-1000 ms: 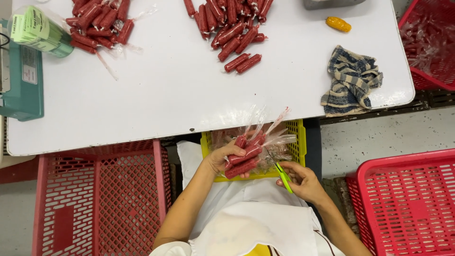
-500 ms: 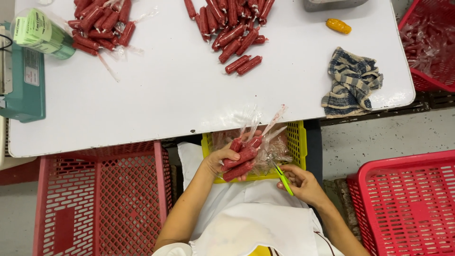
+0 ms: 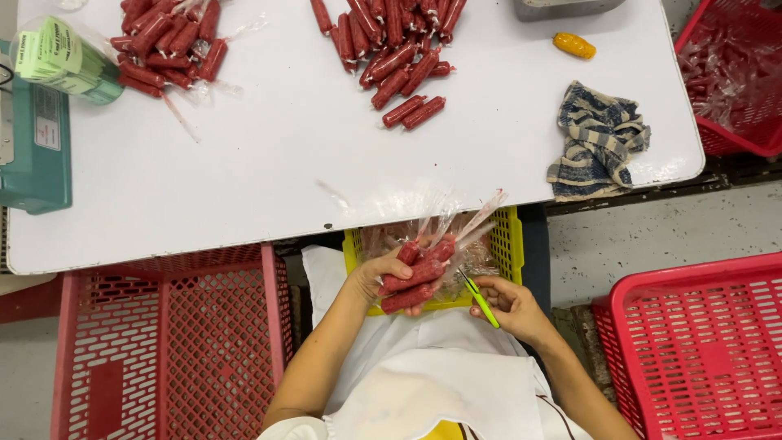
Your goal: The person uses green scissors to cut the ends off individually wrapped sausages. They pick up the sausages from a pile on the table, trim the plastic casing, and place the trimmed sausages into a yellow basket below.
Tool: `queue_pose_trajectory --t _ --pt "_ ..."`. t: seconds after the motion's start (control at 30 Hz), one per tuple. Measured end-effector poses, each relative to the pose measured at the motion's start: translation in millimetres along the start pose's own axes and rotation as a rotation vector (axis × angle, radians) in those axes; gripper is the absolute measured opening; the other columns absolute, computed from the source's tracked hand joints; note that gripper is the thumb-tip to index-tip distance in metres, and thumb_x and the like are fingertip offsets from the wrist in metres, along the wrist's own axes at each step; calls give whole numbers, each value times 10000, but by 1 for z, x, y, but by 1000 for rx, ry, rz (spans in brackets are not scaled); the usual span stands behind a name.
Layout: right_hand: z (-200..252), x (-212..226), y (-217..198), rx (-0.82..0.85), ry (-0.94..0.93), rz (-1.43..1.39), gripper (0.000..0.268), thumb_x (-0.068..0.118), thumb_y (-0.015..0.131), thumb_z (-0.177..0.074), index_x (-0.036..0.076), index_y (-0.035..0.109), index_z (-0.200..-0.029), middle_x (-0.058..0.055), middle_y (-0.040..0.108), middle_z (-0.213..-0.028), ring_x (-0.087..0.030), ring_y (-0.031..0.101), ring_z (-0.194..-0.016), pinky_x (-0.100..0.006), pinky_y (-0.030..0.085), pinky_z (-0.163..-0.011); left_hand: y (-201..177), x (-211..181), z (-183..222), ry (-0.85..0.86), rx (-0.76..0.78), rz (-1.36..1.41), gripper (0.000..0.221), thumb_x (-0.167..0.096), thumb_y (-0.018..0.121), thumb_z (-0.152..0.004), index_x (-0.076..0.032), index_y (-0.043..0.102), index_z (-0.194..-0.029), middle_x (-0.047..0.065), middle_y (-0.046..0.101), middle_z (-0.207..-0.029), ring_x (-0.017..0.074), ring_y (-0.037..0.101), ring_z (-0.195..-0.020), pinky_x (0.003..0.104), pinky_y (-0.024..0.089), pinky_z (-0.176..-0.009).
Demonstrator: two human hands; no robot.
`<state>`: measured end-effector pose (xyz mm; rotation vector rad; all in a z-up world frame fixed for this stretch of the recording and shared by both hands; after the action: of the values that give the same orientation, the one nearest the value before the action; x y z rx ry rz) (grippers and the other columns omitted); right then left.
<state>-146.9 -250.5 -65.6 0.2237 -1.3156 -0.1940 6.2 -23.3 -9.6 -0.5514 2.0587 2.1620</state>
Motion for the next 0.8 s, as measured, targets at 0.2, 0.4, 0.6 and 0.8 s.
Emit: queue_pose_trajectory --t 0.2,0.4,0.6,0.8 --pt "2 -3 -7 -2 27 14 518 -129 820 -765 -60 666 -1254 -132 656 -676 -95 551 -477 -201 455 -445 -16 5 4 -2 -21 -8 873 -116 664 -778 -208 325 -1577 345 565 -966 531 693 -610 541 630 -507" --pt "11 6 -12 -56 42 6 505 -155 812 -749 -60 675 -1226 -147 628 -618 -125 553 -403 -220 434 -394 -19 5 4 -26 -50 -12 854 -122 664 -781 -196 340 -1568 354 571 -985 527 695 -617 543 628 -512" --pt "8 7 -14 -66 24 55 542 -119 829 -757 -55 673 -1272 -176 696 -725 -112 578 -557 -231 494 -520 -7 -7 9 -151 -130 -142 907 -90 684 -781 -226 328 -1604 359 645 -1069 480 716 -651 493 651 -532" --pt "7 10 -12 -54 37 70 512 -119 825 -771 -49 683 -1258 -155 704 -735 -105 581 -589 -230 503 -543 -1 -19 11 -262 -117 -270 998 -87 713 -763 -176 246 -1640 378 656 -1133 449 725 -661 470 642 -521"
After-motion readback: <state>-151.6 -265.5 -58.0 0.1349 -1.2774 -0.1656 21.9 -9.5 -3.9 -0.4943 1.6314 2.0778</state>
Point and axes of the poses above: each hand's wrist, its own z-axis away from the middle knuckle, its own y-axis out of the palm, x = y × z, the point moved 2 cm from there along -z, towards the middle knuckle
